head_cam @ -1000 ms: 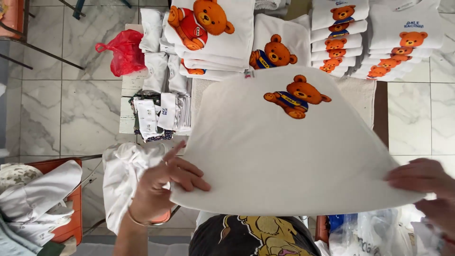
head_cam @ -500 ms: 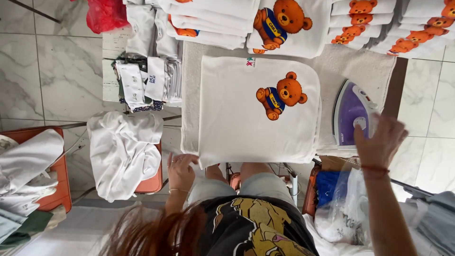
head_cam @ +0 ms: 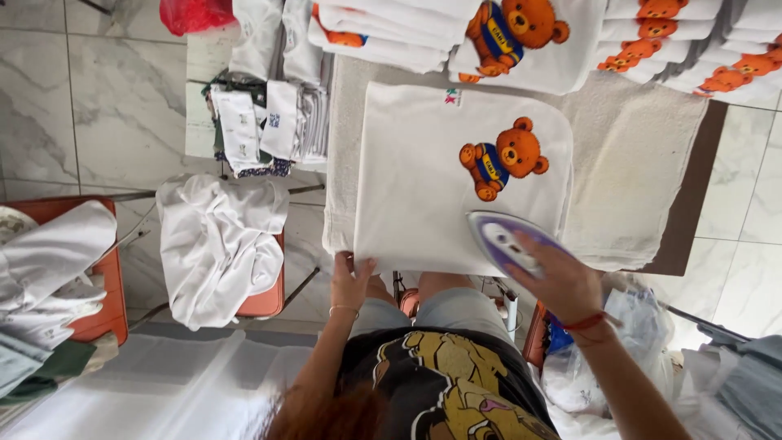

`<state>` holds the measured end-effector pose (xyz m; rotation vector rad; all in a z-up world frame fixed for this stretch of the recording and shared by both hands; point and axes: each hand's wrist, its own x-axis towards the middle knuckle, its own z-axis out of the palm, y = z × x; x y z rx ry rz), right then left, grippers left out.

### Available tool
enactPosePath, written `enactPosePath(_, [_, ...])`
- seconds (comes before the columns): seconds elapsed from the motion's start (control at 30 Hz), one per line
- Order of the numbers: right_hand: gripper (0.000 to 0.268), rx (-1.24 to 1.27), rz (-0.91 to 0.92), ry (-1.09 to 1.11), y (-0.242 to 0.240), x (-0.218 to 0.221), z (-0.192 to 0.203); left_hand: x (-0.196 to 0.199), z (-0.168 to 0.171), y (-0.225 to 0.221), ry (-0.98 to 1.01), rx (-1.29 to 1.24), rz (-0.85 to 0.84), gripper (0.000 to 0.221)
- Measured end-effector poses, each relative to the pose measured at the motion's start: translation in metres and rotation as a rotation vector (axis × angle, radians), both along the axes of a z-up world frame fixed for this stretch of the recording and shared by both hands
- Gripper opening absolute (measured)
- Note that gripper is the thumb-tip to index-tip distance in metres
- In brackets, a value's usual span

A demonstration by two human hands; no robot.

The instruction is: Ironing white garments with bear prints and folding them into neat stacks on a work table.

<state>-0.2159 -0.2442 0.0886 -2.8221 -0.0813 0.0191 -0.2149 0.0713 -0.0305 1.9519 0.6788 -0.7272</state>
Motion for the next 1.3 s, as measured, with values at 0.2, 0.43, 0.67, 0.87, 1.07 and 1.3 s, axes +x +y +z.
enactPosePath(0.2, [0.033, -0.051, 0.021, -0.030, 0.040, 0.082, -0.018, -0.011, -0.015, 0.021, 0.052, -0.040, -0.176, 0.030])
enactPosePath(0.43, [0.046, 0.227, -0.187, 0.324, 0.020, 0.119, -0.034, -0.029, -0.039, 0.037, -0.010, -0.265, -0.044, 0.020])
enactPosePath(0.67, [0.037, 0.025, 0.785, 0.098, 0.066, 0.056, -0.010, -0.027, -0.024, 0.037, -0.041, -0.235, -0.025, 0.021])
enactPosePath(0.87, [0.043, -0.135, 0.101, -0.070, 0.063, 0.164, -0.047, -0.033, -0.033, 0.036, 0.002, -0.191, 0.024, 0.016])
enactPosePath(1.07, [0.045, 0.146, 0.204, 0.298, 0.119, 0.107, -0.015, -0.034, -0.034, 0.043, 0.024, -0.188, 0.054, 0.017])
enactPosePath(1.3, [0.040, 0.094, 0.638, -0.100, 0.116, 0.118, -0.046, -0.035, -0.044, 0.048, 0.043, -0.199, 0.028, 0.010])
